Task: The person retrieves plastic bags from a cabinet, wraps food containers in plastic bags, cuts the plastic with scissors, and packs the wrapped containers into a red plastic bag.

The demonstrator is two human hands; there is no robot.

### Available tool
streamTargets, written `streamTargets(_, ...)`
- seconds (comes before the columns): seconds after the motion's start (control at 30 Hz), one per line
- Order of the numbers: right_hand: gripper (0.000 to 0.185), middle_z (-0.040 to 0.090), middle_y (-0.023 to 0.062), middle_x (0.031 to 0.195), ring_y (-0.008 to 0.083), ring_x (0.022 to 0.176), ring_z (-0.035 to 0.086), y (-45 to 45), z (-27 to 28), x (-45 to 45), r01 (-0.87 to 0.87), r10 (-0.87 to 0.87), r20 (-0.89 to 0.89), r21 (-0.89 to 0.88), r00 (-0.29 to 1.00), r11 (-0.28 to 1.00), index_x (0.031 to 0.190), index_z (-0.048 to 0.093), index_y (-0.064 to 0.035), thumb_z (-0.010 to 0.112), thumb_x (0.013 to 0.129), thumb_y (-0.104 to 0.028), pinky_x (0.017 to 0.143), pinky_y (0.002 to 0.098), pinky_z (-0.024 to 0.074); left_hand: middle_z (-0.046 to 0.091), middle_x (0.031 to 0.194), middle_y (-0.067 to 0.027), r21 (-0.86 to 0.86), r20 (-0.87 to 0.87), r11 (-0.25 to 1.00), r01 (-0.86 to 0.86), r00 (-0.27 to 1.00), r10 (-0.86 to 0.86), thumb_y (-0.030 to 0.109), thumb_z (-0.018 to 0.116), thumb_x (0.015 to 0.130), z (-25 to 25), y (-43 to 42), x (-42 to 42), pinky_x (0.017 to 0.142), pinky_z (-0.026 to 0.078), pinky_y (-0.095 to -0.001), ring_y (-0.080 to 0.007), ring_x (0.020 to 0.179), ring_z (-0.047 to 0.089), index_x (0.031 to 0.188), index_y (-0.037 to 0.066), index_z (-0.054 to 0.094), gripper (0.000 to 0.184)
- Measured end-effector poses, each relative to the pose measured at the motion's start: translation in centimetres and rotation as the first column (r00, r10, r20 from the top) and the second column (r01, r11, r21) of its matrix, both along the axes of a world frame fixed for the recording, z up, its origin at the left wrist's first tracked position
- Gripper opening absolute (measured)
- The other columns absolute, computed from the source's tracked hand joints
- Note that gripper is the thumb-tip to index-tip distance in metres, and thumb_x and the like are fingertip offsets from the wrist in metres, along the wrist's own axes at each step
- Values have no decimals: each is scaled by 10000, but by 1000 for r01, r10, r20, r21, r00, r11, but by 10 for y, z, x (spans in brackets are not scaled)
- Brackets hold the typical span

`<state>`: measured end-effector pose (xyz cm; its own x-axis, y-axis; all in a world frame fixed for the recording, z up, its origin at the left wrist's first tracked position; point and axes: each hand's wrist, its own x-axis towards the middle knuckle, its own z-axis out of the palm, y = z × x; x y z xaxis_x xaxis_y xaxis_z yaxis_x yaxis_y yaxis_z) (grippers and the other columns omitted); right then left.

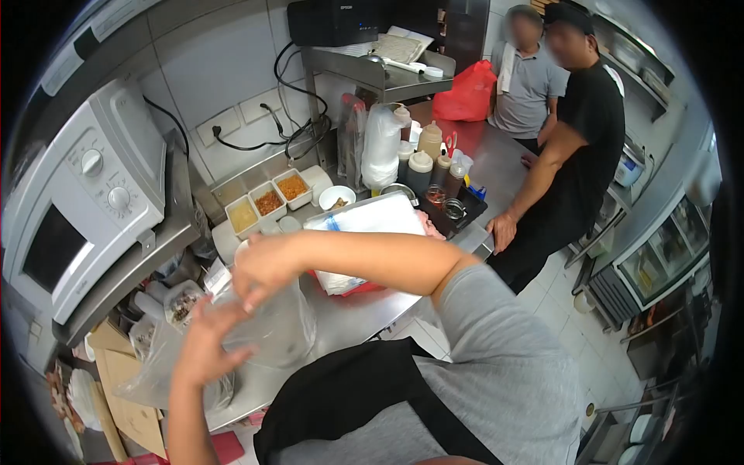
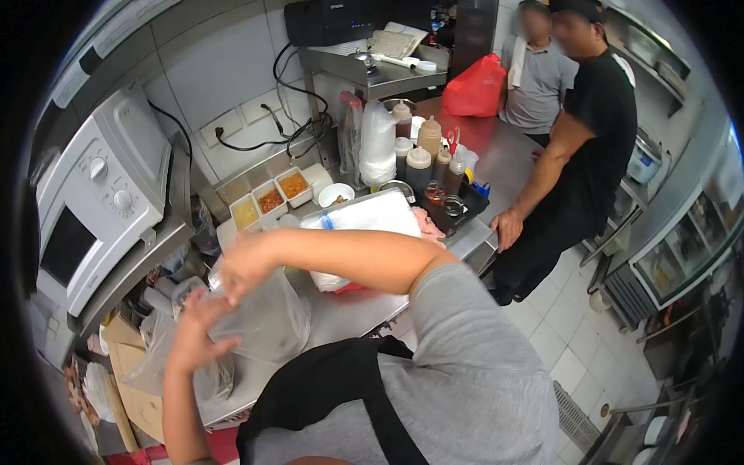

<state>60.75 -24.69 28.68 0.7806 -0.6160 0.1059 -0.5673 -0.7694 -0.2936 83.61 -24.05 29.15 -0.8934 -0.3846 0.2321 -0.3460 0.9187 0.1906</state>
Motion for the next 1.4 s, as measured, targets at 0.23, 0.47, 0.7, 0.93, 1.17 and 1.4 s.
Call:
streamTargets(0.23,279,647,88,695,252,715,628,17,-26,-40,77,-174,-530,-200,830,977,858,674,-183,541,819,-425,927,484,290,617,702,-99,-15,196,1000,-19,980,21,35,651,688,-19,-2,45,1004,338,-454,-277,695,612,747,60,596,84)
streamTargets(0.47,141,640,52,658,226,682,632,25,-13,-41,108,-254,-419,-341,872,934,829,666,-188,545,832,-261,996,513,256,558,628,-132,-115,190,993,38,982,-16,19,588,729,-9,-19,53,1023,342,-459,-294,662,594,645,25,521,107)
streamTargets(0.7,120,643,65,706,247,723,624,34,-4,-53,184,-285,-236,-375,929,909,760,610,-134,578,810,-238,979,544,282,560,629,-125,-152,130,987,53,991,-34,-13,583,722,4,-21,45,1037,329,-478,-287,680,598,696,15,545,54)
streamTargets(0.93,150,654,52,828,123,757,614,135,86,-190,689,-602,333,-345,725,638,932,621,-1,635,808,-85,693,267,481,588,808,-97,-463,-306,796,-390,913,269,-92,535,788,75,27,68,1015,372,-433,-240,854,587,855,-4,583,121)
streamTargets(1.17,255,669,92,825,159,768,629,136,12,-498,971,-933,270,-38,237,235,998,647,-41,634,748,-88,723,294,484,576,825,-84,-128,-243,896,-426,889,388,-51,547,810,39,94,46,1028,319,-437,-222,890,569,852,-23,552,51)
streamTargets(1.4,489,521,182,1224,348,1109,515,39,-115,-607,890,-880,210,-273,425,365,1160,589,-124,657,679,-64,924,380,431,624,735,-100,77,-344,907,-415,842,415,21,690,698,-8,127,-97,894,441,-438,-269,706,600,779,7,607,117)
